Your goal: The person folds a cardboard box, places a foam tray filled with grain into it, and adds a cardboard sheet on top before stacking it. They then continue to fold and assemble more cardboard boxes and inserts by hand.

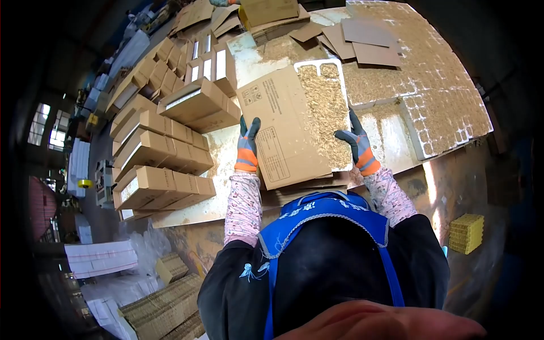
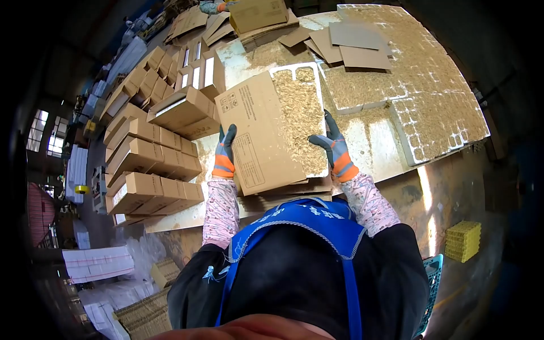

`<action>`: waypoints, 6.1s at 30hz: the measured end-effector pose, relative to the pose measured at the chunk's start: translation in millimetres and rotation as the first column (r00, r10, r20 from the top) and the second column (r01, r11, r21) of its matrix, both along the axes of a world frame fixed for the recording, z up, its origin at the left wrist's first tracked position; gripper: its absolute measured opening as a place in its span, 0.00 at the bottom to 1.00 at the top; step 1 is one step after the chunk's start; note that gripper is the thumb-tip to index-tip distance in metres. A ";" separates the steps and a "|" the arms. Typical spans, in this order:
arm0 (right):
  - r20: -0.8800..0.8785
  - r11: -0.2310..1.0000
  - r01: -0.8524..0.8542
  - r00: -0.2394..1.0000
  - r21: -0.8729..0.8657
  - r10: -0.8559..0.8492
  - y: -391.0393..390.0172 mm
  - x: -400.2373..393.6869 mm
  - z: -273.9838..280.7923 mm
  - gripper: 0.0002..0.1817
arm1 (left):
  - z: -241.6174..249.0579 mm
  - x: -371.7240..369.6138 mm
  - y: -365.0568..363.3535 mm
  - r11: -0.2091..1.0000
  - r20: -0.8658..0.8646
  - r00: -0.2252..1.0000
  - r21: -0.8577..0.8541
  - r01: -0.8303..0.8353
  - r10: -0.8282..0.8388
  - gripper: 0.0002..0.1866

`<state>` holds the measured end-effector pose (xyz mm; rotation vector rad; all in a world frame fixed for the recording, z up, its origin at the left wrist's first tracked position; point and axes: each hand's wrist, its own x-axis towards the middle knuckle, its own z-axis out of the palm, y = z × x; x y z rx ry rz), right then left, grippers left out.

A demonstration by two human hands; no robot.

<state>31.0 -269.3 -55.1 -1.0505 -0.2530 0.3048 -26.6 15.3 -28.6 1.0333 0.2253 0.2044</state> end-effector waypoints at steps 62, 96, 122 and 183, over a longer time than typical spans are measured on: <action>0.626 0.396 0.488 0.544 -0.778 0.560 24.0 81.6 -43.3 0.24 | -61.1 32.7 -59.6 0.937 -0.276 0.952 -0.347 0.029 -0.132 0.31; -0.091 0.995 -0.093 0.991 0.031 0.096 -67.9 174.6 -42.4 0.32 | -85.3 15.1 -64.1 0.996 -0.502 0.862 -0.016 -0.092 0.072 0.31; 0.156 0.881 -0.298 0.914 -0.368 0.374 -10.0 36.2 22.3 0.32 | -65.0 -12.5 -69.1 0.996 -0.204 0.975 0.022 -0.084 0.086 0.30; -0.191 0.979 -0.153 0.974 -0.137 0.126 11.9 -10.2 -27.9 0.30 | 62.6 -40.9 6.0 0.022 -0.278 0.949 0.958 0.284 -0.151 0.14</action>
